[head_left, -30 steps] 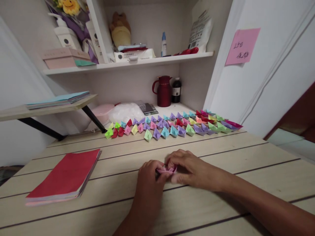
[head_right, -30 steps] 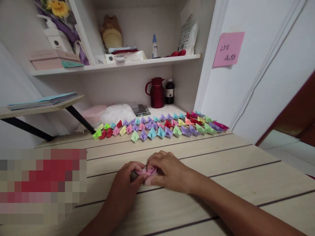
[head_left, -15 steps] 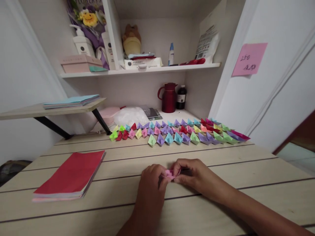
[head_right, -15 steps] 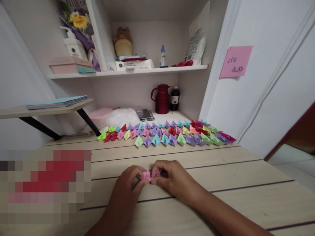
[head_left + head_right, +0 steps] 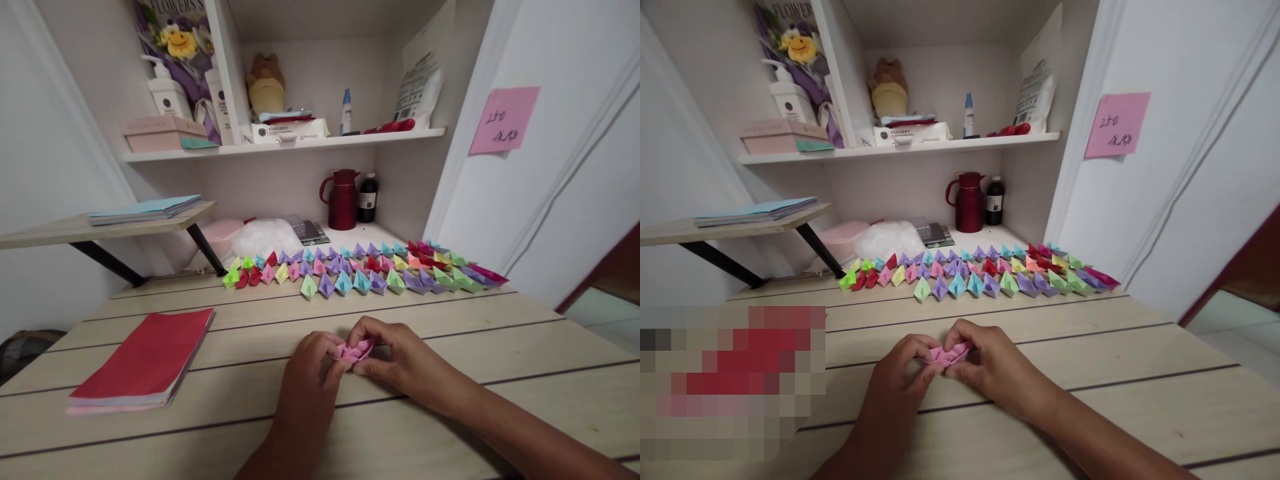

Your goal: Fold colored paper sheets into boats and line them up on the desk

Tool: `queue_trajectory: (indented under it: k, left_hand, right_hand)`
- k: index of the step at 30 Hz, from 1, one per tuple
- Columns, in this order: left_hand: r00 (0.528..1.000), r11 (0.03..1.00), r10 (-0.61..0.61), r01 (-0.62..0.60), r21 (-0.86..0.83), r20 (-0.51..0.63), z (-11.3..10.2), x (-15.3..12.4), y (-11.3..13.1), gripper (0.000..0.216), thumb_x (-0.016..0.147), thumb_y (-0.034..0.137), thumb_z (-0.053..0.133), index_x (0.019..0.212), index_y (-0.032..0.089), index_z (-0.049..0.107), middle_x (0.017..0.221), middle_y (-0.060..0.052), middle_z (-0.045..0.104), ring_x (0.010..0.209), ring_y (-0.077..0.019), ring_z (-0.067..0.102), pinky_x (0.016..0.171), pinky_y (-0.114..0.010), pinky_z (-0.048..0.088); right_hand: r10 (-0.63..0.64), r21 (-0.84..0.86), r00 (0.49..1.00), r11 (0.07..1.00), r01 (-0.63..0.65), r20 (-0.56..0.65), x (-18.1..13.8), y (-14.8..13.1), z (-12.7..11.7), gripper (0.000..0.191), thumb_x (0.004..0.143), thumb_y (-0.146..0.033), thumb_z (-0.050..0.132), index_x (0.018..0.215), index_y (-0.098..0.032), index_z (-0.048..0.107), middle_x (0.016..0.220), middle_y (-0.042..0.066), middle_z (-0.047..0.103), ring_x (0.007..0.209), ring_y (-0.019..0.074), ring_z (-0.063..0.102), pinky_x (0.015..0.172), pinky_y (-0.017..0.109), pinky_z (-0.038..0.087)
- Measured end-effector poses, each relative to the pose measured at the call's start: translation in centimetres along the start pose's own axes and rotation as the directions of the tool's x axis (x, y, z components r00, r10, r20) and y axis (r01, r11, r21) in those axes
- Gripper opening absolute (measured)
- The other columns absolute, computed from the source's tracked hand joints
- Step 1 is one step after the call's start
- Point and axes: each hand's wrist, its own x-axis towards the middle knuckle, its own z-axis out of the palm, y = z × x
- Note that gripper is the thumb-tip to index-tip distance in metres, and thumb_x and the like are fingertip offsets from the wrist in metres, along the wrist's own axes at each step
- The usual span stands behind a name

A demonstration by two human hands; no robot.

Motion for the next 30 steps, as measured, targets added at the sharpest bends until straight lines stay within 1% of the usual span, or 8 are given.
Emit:
queue_trajectory:
  k: [4, 7, 11, 14, 20, 25, 27, 30]
  left_hand:
    - [0.999, 1.0, -0.006, 0.006, 0.009, 0.032, -0.05, -0.06, -0.08, 0.013, 0.078, 0.011, 0.058, 0.072, 0.021, 0.052, 0.092, 0.001, 0.065, 0.091, -0.0169, 0.059, 0.082, -0.029, 0.042]
    - [0.999, 1.0, -0.015, 0.015, 0.003, 0.028, -0.03, -0.05, -0.09, 0.013, 0.078, 0.012, 0.059, 0.071, 0.022, 0.052, 0.092, 0.001, 0.066, 0.092, -0.0172, 0.059, 0.084, -0.03, 0.042]
    - [0.998, 0.998, -0.059, 0.059, -0.02, 0.008, 0.04, -0.09, 0.02, 0.011, 0.078, 0.013, 0.058, 0.073, 0.022, 0.053, 0.093, 0.001, 0.067, 0.093, -0.0176, 0.06, 0.085, -0.03, 0.042]
    - [0.996, 0.994, -0.09, 0.089, -0.058, -0.009, 0.14, -0.09, 0.06, 0.009, 0.079, 0.014, 0.057, 0.075, 0.022, 0.054, 0.093, 0.001, 0.067, 0.092, -0.0169, 0.061, 0.084, -0.029, 0.043]
    - [0.991, 0.976, -0.122, 0.111, -0.186, -0.047, 0.41, 0.1, -0.05, 0.012, 0.077, 0.018, 0.06, 0.07, 0.021, 0.051, 0.088, 0.0, 0.068, 0.087, -0.0164, 0.063, 0.079, -0.027, 0.045]
    - [0.988, 0.974, -0.141, 0.128, -0.186, -0.061, 0.4, 0.16, 0.2, 0.01, 0.076, 0.019, 0.062, 0.069, 0.02, 0.054, 0.086, 0.0, 0.069, 0.084, -0.017, 0.064, 0.077, -0.027, 0.045]
    - [0.987, 0.979, -0.147, 0.136, -0.153, -0.068, 0.35, 0.15, 0.28, 0.007, 0.076, 0.02, 0.062, 0.071, 0.02, 0.057, 0.083, 0.0, 0.069, 0.082, -0.0171, 0.064, 0.076, -0.028, 0.045]
    - [0.988, 0.991, -0.131, 0.128, -0.039, -0.085, 0.3, 0.06, 0.2, 0.006, 0.074, 0.016, 0.062, 0.077, 0.021, 0.061, 0.081, 0.001, 0.068, 0.082, -0.0178, 0.062, 0.078, -0.029, 0.044]
  right_hand:
    - [-0.034, 0.0, 0.999, 0.999, 0.034, 0.013, -0.04, -0.18, 0.01, 0.011, 0.077, -0.019, 0.068, 0.084, -0.019, 0.06, 0.083, 0.0, 0.064, 0.078, 0.0158, 0.059, 0.07, 0.025, 0.046]
    - [-0.053, -0.052, 0.998, 0.997, 0.055, 0.033, 0.02, -0.02, -0.25, 0.005, 0.079, -0.021, 0.067, 0.083, -0.018, 0.065, 0.086, 0.002, 0.068, 0.081, 0.0173, 0.061, 0.072, 0.026, 0.046]
    - [-0.02, -0.159, 1.0, 0.987, 0.017, -0.016, 0.12, 0.37, -0.59, 0.005, 0.076, -0.022, 0.069, 0.078, -0.018, 0.067, 0.079, 0.002, 0.069, 0.074, 0.0172, 0.061, 0.068, 0.026, 0.045]
    - [0.003, -0.191, 0.999, 0.981, -0.011, -0.046, 0.11, 0.37, -0.63, 0.007, 0.074, -0.022, 0.07, 0.073, -0.017, 0.065, 0.073, 0.001, 0.068, 0.068, 0.0161, 0.058, 0.063, 0.025, 0.042]
    - [0.021, -0.108, 0.994, 0.994, -0.032, -0.105, 0.01, 0.26, -0.51, 0.013, 0.073, -0.023, 0.07, 0.07, -0.018, 0.057, 0.069, -0.002, 0.061, 0.066, 0.0147, 0.053, 0.062, 0.024, 0.04]
    - [0.021, -0.097, 0.996, 0.995, -0.03, -0.088, -0.03, 0.36, -0.54, 0.015, 0.076, -0.022, 0.068, 0.07, -0.019, 0.055, 0.068, -0.003, 0.059, 0.067, 0.0146, 0.052, 0.063, 0.024, 0.039]
    - [-0.017, -0.128, 0.997, 0.992, 0.008, -0.072, -0.09, 0.25, -0.55, 0.012, 0.078, -0.021, 0.066, 0.072, -0.02, 0.055, 0.07, -0.002, 0.06, 0.068, 0.0149, 0.053, 0.063, 0.024, 0.039]
    - [-0.159, -0.283, 0.986, 0.949, 0.139, -0.048, -0.26, -0.02, -0.53, 0.01, 0.081, -0.017, 0.06, 0.075, -0.02, 0.054, 0.075, 0.0, 0.061, 0.072, 0.016, 0.054, 0.066, 0.025, 0.039]
